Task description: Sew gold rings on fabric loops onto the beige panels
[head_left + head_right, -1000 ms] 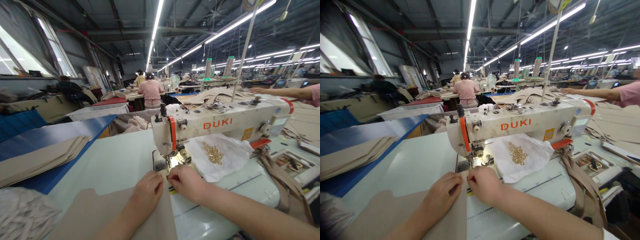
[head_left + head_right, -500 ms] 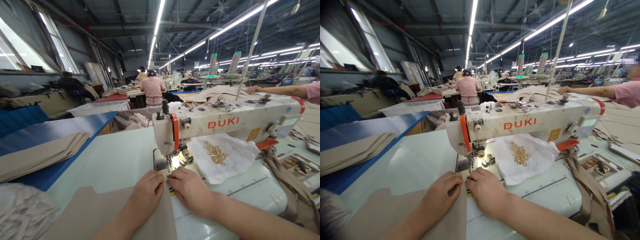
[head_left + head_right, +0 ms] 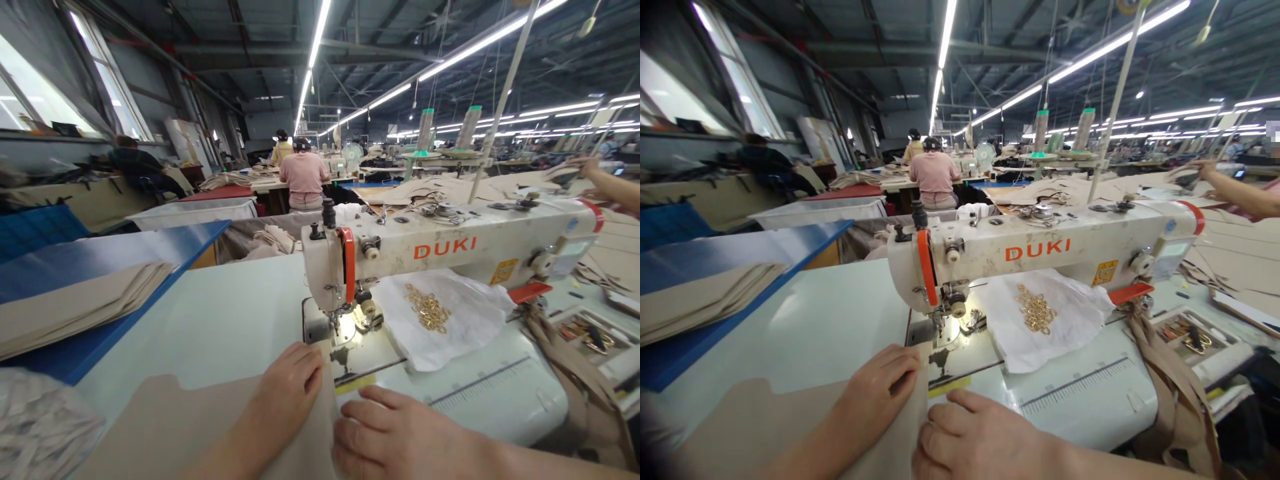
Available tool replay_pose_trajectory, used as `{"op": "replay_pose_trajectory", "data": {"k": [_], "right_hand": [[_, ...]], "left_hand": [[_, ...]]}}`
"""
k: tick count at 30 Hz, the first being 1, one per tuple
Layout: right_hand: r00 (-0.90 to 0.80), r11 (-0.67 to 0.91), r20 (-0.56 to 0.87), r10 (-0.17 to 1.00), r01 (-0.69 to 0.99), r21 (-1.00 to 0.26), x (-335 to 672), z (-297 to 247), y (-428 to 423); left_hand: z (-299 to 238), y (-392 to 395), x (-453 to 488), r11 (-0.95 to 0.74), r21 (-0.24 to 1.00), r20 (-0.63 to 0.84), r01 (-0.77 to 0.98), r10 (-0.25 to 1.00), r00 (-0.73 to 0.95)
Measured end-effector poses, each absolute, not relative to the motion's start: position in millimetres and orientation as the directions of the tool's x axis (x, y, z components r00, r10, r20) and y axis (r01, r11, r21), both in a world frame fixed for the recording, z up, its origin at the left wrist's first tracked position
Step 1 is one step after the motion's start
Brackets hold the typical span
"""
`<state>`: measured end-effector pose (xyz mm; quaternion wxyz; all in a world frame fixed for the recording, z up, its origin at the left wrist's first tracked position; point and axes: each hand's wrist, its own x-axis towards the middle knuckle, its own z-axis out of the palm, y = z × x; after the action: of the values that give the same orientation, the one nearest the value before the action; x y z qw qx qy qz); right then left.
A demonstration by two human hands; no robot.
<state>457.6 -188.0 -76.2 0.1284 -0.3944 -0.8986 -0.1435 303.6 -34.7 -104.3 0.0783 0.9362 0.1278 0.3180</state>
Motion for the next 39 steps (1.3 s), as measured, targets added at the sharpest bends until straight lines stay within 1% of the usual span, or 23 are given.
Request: {"op": "replay_pose_trajectory", "data": {"k": [4,12,17,20,24,28,32,39], "right_hand": [[-0.682,0.673,0.307,0.664,0.724,0.153,453.1,-74.2,-172.7],[-0.74,0.726,0.364,0.565,0.656,0.207,460.9,-76.4,-167.5],[-0.773,0.762,0.315,0.551,0.619,0.187,461.6,-74.1,-172.4],[-0.761,0.745,0.319,0.565,0.637,0.198,450.9,-79.2,-171.4],[-0.686,0.659,0.395,0.611,0.717,0.226,434.3,-90.1,-168.3],[-0.645,0.628,0.367,0.671,0.757,0.182,433.2,-91.1,-165.8],[-0.607,0.603,0.369,0.704,0.785,0.143,441.1,-85.9,-164.3],[-0.593,0.599,0.348,0.726,0.794,0.104,450.1,-86.0,-164.0]], "left_hand": [[-101.4,-35.7,304.4,-0.955,0.216,0.573,0.201,0.291,0.766],[-102.9,-35.6,303.6,-0.958,0.219,0.599,0.183,0.28,0.75],[-103.4,-35.7,303.1,-0.959,0.218,0.606,0.182,0.279,0.745],[-103.0,-34.8,303.9,-0.961,0.212,0.611,0.178,0.272,0.744],[-102.7,-34.4,304.5,-0.963,0.204,0.614,0.177,0.267,0.743],[-103.0,-35.1,303.9,-0.961,0.207,0.609,0.185,0.274,0.744],[-103.7,-34.4,303.5,-0.963,0.204,0.596,0.174,0.263,0.759],[-105.6,-33.5,308.2,-0.968,0.156,0.584,0.197,0.251,0.772]]}}
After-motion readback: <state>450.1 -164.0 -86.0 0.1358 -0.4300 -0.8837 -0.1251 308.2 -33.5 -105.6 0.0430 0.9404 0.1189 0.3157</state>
